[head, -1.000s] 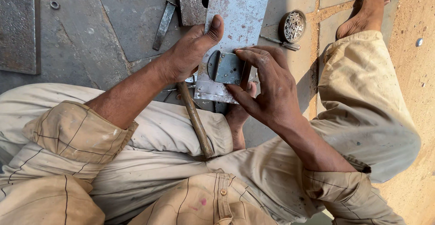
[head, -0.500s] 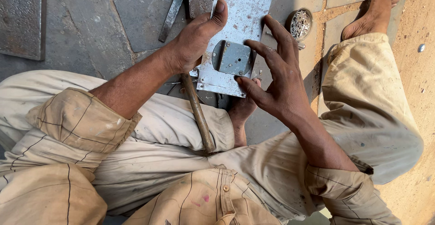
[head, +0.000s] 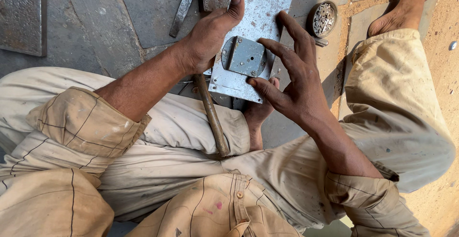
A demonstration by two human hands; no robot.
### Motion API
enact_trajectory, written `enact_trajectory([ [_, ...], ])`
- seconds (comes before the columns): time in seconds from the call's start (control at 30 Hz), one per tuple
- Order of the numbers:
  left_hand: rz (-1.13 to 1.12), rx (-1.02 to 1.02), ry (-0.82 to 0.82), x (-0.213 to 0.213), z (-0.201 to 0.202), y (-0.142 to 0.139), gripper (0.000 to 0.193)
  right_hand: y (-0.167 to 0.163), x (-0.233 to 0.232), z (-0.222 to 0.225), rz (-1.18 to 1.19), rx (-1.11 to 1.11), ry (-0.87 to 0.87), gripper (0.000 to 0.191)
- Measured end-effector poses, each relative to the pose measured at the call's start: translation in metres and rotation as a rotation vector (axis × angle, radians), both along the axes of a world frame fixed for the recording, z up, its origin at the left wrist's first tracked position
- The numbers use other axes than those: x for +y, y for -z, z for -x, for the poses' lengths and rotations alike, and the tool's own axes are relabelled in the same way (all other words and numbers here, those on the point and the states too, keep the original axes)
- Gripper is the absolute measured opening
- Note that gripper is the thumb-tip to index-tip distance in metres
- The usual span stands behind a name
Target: The person sits on the floor and assembles a metal plate with a smaller metal component. They use a hammer and punch to secure fasteners, then use a screwdriver to tighten screws into the assembly.
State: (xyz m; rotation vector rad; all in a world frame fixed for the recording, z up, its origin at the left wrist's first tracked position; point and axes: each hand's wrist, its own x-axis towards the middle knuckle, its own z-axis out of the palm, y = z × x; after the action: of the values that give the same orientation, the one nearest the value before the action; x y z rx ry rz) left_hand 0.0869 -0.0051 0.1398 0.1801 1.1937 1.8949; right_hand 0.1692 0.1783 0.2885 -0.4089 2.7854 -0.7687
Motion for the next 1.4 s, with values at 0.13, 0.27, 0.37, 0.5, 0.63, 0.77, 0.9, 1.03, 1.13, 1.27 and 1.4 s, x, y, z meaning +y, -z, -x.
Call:
enact_trajectory([
  [0.13,-0.042,-0.016,-0.006,0.0,0.0,0.001,0.124,0.001,0.001,0.0,0.013,0.013,-0.011,0.066],
  [0.27,-0.044,-0.028,-0.001,-0.001,0.0,0.003,0.124,0.003,0.001,0.0,-0.001,0.018,-0.01,0.066],
  [0.37,-0.073,-0.019,-0.009,-0.002,-0.001,0.004,0.123,0.005,0.0,0.0,0.008,0.02,-0.016,0.066],
  [0.5,-0.046,0.016,-0.015,-0.001,-0.001,0.006,0.122,0.004,0.0,0.0,0.034,0.007,-0.011,0.065],
  [0.63,-0.058,-0.013,-0.023,-0.002,-0.001,0.005,0.122,0.004,0.001,-0.001,0.049,0.006,-0.008,0.065],
  [0.77,-0.123,-0.042,-0.012,-0.003,-0.001,0.002,0.12,0.005,0.001,-0.001,0.063,0.005,-0.007,0.065],
  [0.9,-0.159,-0.066,-0.02,-0.003,0.0,-0.002,0.116,0.006,0.001,-0.001,0.075,0.002,0.0,0.065],
  [1.03,-0.172,-0.063,-0.025,-0.003,0.0,-0.005,0.114,0.005,0.001,-0.001,0.058,0.017,-0.01,0.065],
  [1.13,-0.181,-0.096,-0.017,-0.004,-0.001,-0.005,0.114,0.005,0.0,-0.002,0.058,0.015,-0.007,0.064],
  [1.27,-0.13,-0.102,-0.017,-0.005,0.0,-0.005,0.115,0.005,-0.001,-0.001,0.057,0.018,-0.008,0.064],
  [1.4,-0.158,-0.065,-0.022,-0.004,0.001,-0.007,0.114,0.004,-0.001,-0.001,0.047,0.009,-0.005,0.062],
])
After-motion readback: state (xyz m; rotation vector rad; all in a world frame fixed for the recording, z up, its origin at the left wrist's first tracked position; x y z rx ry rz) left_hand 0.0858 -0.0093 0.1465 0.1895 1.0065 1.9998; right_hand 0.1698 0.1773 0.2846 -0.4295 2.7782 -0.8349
